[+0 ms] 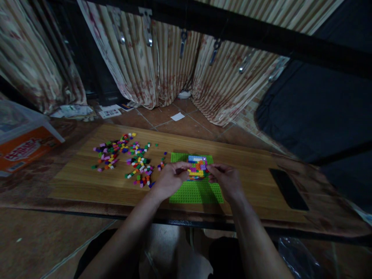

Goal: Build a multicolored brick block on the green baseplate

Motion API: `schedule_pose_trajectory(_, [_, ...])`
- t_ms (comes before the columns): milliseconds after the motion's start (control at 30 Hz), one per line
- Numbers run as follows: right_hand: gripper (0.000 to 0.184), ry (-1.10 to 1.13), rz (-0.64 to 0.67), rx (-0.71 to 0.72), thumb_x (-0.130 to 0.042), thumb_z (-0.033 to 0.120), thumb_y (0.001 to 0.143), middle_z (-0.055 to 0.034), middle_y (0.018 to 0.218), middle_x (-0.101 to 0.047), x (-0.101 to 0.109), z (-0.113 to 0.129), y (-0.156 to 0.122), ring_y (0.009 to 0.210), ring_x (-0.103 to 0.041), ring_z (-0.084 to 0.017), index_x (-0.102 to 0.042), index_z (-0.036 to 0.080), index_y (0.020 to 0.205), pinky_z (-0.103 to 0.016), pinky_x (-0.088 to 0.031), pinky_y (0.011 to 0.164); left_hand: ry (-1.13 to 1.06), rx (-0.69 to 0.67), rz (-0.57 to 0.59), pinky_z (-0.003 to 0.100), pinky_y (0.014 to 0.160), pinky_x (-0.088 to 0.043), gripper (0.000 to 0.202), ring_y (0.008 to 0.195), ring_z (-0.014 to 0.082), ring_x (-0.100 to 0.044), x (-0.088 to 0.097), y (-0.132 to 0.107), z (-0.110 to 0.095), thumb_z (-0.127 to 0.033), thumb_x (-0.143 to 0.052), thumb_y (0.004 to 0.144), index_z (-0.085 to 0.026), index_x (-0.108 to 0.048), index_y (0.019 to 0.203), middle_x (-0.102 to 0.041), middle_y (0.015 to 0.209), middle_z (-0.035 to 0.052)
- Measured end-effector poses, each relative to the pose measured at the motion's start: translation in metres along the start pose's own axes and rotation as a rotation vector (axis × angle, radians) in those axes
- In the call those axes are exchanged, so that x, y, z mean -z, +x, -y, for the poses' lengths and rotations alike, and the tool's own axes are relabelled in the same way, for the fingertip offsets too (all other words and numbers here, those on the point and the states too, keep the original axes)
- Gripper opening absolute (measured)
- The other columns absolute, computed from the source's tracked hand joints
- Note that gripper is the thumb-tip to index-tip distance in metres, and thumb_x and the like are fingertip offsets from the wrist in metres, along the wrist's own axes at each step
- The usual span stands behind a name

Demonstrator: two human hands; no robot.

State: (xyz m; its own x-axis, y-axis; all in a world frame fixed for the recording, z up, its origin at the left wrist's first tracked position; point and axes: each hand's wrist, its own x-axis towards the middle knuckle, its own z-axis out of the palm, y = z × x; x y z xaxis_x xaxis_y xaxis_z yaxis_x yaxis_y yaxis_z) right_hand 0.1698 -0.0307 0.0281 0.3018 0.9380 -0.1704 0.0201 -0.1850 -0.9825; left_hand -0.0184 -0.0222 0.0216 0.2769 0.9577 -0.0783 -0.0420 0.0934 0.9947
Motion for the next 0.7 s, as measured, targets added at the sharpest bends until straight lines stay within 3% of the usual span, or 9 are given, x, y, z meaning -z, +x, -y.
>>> schedule_pose_trajectory(233, [0.035, -0.009, -0.011, 0.018, -0.083, 0.043, 0.053, -0.0002, 0.059, -0.067, -0.0035, -0.0008, -0.0026, 0.043, -0.056, -0.010, -0.070, 0.015, 0.069, -0.024, -0.049, 0.043, 0.132, 0.010, -0.006, 0.025, 0.057, -0.042, 0.023, 0.060, 0.0138, -0.058, 0.0009, 0.0009, 0.0005, -0.017, -0.062, 0.073, -0.018, -0.075, 0.092, -0.071, 0.072, 0.0014])
schedule_pose_trajectory(467, [0.035, 0.164, 0.099, -0.138, -0.088, 0.035, 0.045, 0.0033, 0.055, -0.061, -0.0005, 0.0031, 0.0016, 0.046, -0.053, -0.008, -0.067, 0.016, 0.066, -0.025, -0.054, 0.048, 0.104, 0.027, -0.028, 0.024, 0.057, -0.043, 0.022, 0.060, 0.0139, -0.059, 0.0005, 0.0016, 0.0009, -0.018, -0.063, 0.072, -0.018, -0.075, 0.090, -0.070, 0.068, 0.0015])
schedule_pose_trajectory(700, [0.038, 0.146, 0.070, -0.055, -0.086, 0.042, 0.046, 0.0053, 0.055, -0.059, -0.0079, 0.0040, -0.0022, 0.043, -0.051, -0.007, -0.064, 0.017, 0.065, -0.026, -0.054, 0.045, 0.089, 0.055, -0.030, 0.023, 0.058, -0.042, 0.022, 0.060, 0.0127, -0.057, 0.0011, 0.0053, 0.0020, -0.017, -0.062, 0.071, -0.016, -0.074, 0.089, -0.069, 0.067, 0.0013])
